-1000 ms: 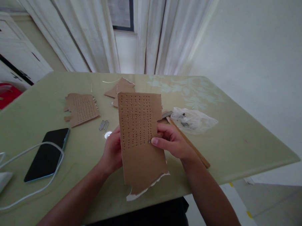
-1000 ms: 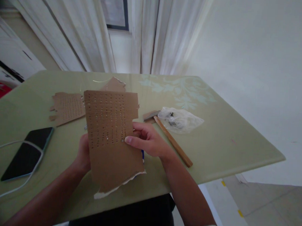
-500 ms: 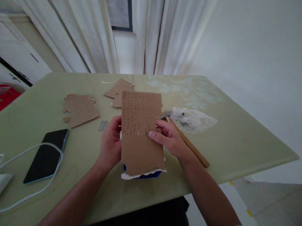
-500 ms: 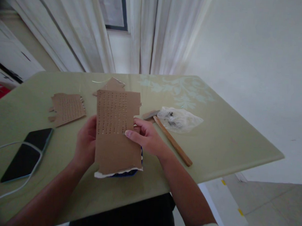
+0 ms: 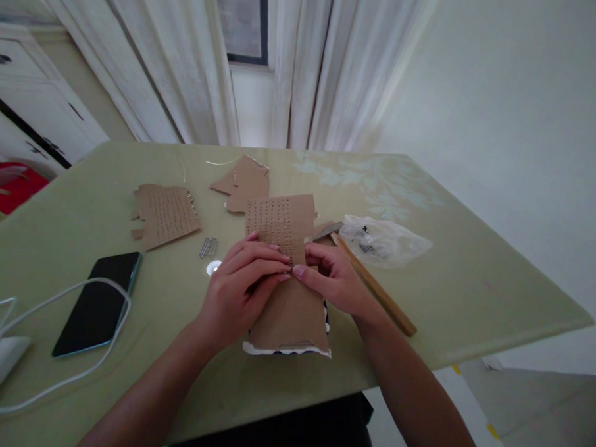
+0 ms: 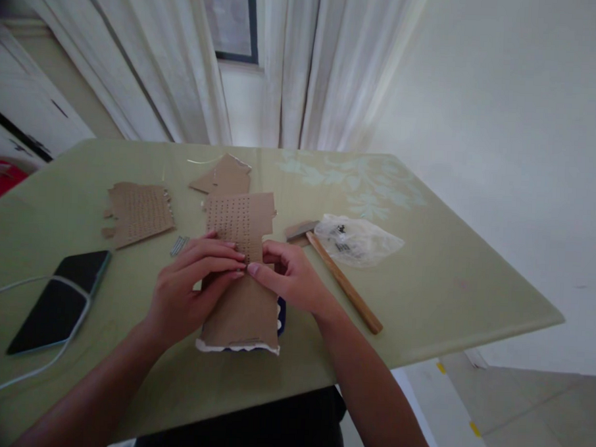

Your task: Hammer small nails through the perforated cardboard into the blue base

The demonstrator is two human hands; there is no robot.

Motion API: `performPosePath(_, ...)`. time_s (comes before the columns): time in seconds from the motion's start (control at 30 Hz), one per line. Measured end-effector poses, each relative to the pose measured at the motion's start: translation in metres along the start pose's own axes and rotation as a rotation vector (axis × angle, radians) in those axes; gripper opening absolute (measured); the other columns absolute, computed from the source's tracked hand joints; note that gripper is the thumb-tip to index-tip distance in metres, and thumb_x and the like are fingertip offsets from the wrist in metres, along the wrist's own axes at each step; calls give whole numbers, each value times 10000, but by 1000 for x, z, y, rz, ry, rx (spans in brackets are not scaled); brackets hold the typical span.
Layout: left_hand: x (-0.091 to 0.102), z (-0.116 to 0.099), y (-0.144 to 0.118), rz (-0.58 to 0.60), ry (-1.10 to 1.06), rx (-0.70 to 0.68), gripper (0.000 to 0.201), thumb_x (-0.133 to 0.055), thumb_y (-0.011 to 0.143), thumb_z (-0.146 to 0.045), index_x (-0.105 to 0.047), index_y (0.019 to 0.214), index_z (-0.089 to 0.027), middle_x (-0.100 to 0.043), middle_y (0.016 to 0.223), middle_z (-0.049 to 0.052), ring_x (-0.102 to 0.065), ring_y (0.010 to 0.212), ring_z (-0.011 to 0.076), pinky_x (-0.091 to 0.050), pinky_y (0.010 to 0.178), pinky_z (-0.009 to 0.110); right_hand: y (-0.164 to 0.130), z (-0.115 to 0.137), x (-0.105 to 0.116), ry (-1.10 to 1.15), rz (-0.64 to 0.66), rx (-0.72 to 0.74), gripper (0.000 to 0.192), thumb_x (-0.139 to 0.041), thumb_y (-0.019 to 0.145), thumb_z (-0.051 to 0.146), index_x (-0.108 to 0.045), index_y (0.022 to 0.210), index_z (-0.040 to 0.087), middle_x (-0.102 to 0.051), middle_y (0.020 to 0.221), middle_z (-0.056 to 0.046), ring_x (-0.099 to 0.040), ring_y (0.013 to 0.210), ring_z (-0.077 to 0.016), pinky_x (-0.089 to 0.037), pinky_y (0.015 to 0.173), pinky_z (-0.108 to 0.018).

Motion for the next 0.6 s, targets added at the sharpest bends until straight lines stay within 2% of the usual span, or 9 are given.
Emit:
performPosePath(0.17, -1, -3, -5, -62, -129, -6, 203, -709, 1011, -48, -760, 1067, -237, -807, 1095, 24, -760, 1101, 188, -515, 1265, 549, -2, -1, -2, -81, -7, -7, 315, -817, 970, 479, -728, 994, 178, -735, 888, -24, -636, 759, -148, -454, 640, -237)
performPosePath(0.27, 2, -4, -4, -192, -283, 50, 171, -624, 1068, -101, -723, 1079, -240, -801, 1056, 29, -771, 1067, 195, -590, 1172, 538, -1, -4, -1, -81, -25, -25, 299, -800, 982, 473, -746, 1021, 181, -758, 908, -38, -676, 800, -166, -489, 659, -243)
performPosePath(0.37, 12, 15, -3, -338, -221, 251, 44, -695, 1052, -218, -734, 1044, -236, -802, 975, 21, -784, 967, 190, -653, 964, 390, 0, -7, 2, 18, -34, -46, 298, -813, 968, 468, -775, 1069, 190, -793, 935, -43, -726, 836, -178, -540, 687, -250)
performPosePath(0.43, 21, 40, -3, -365, -76, 475, 105, -735, 1022, -328, -760, 1054, -231, -811, 945, 25, -776, 858, 186, -630, 809, 327, 0, -7, 5, 74, -58, -48, 287, -829, 956, 450, -792, 1077, 194, -812, 945, -39, -747, 836, -174, -565, 711, -253)
performPosePath(0.47, 25, 54, -4, -312, 12, 584, 168, -720, 1018, -373, -778, 1077, -227, -814, 930, 33, -767, 827, 195, -613, 771, 329, 0, -7, 6, 87, -75, -44, 279, -835, 952, 440, -799, 1077, 193, -819, 949, -38, -755, 834, -172, -576, 727, -257)
performPosePath(0.53, 30, 78, -7, -128, 270, 739, 234, -704, 986, -409, -805, 1066, -214, -808, 874, 48, -731, 745, 224, -577, 732, 364, 0, -7, 8, 96, -103, -37, 276, -840, 949, 427, -811, 1088, 190, -832, 963, -42, -767, 834, -174, -592, 748, -268)
performPosePath(0.6, 33, 96, -13, 66, 485, 806, 231, -683, 961, -388, -813, 1036, -212, -817, 884, 73, -729, 767, 265, -567, 782, 414, 0, -7, 10, 97, -116, -34, 291, -841, 948, 431, -817, 1106, 188, -841, 975, -50, -775, 837, -184, -599, 743, -278)
Point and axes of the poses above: each hand's wrist, its own y-axis towards the middle knuckle, its own x-axis out of the back of the hand, z = x × y, the point moved 2 cm from there along y, towards the middle knuckle
